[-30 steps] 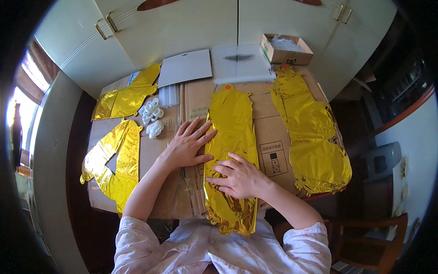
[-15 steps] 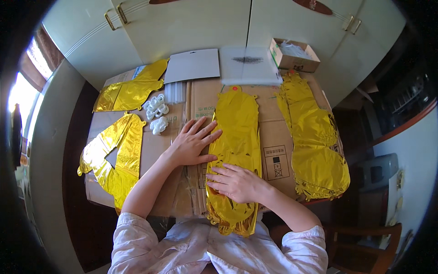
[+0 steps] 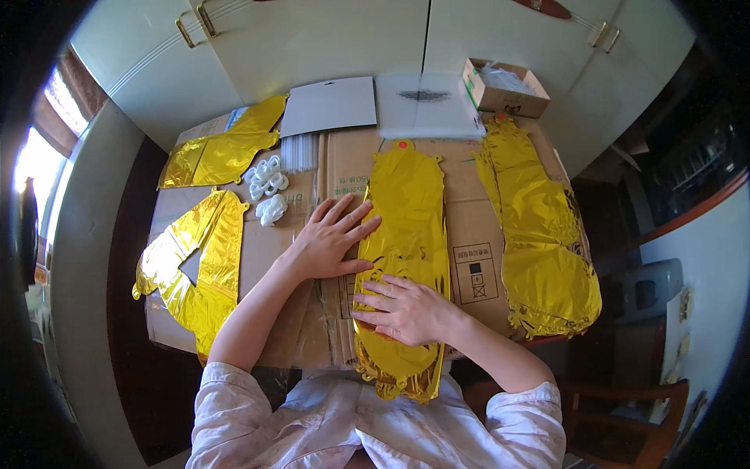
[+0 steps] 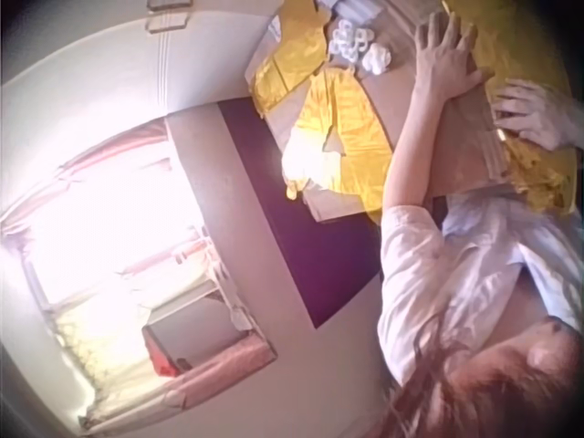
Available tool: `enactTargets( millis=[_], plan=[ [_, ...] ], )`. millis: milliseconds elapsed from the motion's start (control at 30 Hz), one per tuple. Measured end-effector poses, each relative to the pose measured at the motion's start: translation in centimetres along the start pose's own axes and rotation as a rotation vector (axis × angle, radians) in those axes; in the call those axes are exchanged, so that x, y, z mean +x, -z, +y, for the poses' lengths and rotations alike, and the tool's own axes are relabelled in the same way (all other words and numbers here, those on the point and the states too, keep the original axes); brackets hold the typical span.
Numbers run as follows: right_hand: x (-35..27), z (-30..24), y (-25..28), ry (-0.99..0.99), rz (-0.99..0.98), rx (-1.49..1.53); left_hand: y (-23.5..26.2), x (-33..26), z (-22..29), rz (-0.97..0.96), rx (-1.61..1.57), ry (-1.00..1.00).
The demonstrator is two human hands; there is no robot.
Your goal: Folding gold foil balloons on a workspace table.
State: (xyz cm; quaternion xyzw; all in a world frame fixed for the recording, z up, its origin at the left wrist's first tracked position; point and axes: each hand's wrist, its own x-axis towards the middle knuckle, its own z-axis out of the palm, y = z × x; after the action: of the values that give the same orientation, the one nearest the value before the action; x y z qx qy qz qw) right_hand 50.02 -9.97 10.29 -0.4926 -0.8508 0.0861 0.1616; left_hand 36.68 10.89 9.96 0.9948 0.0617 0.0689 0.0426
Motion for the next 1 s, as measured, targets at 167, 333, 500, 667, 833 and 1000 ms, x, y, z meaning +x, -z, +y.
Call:
enactTargets(
  millis=[167,333,500,667,833,1000],
  plan=[
    [0.02,0.04,0.12,0.018,0.003,0.009,0.06,0.04,0.01,-0.005,-0.002,-0.001],
    [0.12,0.02,0.15,0.034,0.01,0.01,0.0,0.0,-0.01,-0.006,-0.001,-0.001],
    [-0.04,0.14,-0.03,0.047,0.027,0.022,0.07,0.03,0.02,-0.01,-0.002,0.001],
    [0.09,-0.27,0.23,0.057,0.009,0.01,0.14,0.03,0.03,-0.015,-0.001,0.003],
    [-0.03,-0.35,-0.39,0.03,-0.021,-0.024,0.06,-0.01,0.03,-0.01,0.001,0.007],
    [-0.06,-0.47,-0.25,0.02,-0.057,-0.016,-0.14,0.01,0.01,0.028,0.018,0.001]
  ],
)
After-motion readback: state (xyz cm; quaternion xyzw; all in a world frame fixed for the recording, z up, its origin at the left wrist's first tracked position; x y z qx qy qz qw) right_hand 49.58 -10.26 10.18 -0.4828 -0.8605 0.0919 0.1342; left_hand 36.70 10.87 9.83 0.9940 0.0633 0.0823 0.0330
